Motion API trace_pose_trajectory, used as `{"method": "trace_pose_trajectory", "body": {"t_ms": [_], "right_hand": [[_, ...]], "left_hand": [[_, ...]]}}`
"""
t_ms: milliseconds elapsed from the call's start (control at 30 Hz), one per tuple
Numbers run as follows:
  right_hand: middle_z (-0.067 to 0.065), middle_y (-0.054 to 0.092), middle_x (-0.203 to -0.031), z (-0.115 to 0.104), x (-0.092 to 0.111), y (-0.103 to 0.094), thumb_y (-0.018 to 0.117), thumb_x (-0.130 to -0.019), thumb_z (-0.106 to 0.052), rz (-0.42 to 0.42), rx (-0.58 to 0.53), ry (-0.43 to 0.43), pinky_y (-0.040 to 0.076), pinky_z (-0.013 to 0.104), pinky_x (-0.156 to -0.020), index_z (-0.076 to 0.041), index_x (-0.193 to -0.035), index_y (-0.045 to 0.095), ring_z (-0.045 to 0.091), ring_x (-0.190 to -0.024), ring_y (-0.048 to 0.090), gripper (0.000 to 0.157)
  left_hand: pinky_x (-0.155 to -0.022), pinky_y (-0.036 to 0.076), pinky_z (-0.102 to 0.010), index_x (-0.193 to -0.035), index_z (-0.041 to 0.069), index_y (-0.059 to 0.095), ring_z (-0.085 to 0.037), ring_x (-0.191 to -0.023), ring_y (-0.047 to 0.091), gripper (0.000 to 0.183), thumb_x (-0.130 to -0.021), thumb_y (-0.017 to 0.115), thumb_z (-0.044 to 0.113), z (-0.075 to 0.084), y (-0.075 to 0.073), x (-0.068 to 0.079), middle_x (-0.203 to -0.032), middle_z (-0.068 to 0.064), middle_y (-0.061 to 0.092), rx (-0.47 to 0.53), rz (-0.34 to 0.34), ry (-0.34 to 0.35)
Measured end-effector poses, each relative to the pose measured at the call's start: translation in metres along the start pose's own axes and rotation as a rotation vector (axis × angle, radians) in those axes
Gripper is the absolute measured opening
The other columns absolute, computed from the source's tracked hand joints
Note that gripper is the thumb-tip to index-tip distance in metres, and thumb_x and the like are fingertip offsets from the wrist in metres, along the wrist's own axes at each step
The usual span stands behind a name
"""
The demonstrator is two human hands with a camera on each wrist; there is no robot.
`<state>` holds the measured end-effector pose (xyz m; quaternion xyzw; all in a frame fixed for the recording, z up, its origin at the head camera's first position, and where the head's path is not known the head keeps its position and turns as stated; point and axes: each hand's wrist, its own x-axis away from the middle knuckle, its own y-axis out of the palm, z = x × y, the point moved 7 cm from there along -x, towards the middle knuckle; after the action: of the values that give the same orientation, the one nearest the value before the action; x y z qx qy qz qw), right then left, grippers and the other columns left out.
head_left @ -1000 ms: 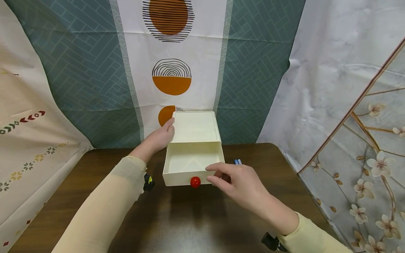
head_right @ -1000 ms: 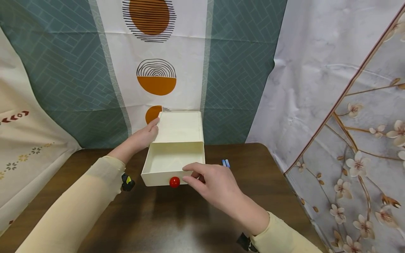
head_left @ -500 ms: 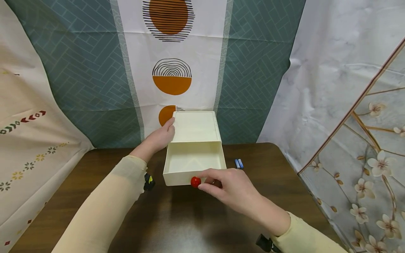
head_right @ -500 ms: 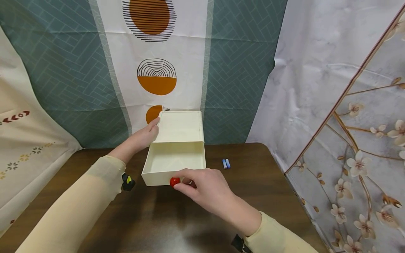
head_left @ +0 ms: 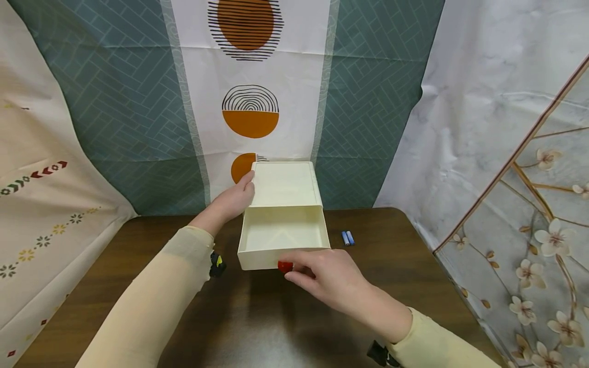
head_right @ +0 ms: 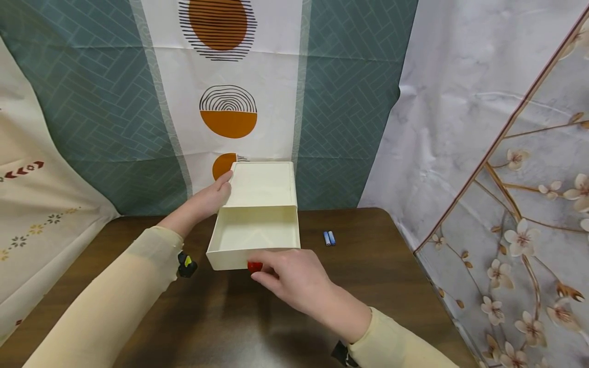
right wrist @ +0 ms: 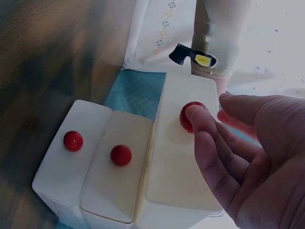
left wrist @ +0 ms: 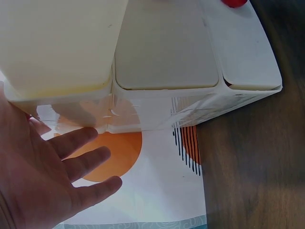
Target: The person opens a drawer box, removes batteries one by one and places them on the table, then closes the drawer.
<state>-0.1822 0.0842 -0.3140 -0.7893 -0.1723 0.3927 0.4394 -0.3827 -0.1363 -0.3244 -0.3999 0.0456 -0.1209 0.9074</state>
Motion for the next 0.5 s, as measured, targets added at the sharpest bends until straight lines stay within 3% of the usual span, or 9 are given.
{"method": "trace_pose_trajectory", "body": {"t_ms": [500], "right_hand": [[-0.014, 0.081, -0.106, 0.0054, -0.002, 0.0082, 0.088, -0.097, -0.017, 0.034, 0.029, 0.006, 0.061, 0.028, -0.076, -0.024, -0.122, 0.082, -0.001, -0.088, 0.074, 0.026]], "left_hand": [[-0.135, 0.015, -0.055, -0.18, 0.016, 0.002, -0.037, -0.167, 0.021, 0.069, -0.118, 0.015, 0.044, 0.0023, -0.0003, 0.0031, -0.185, -0.013, 0.01, -0.009, -0.001, -0.002]]}}
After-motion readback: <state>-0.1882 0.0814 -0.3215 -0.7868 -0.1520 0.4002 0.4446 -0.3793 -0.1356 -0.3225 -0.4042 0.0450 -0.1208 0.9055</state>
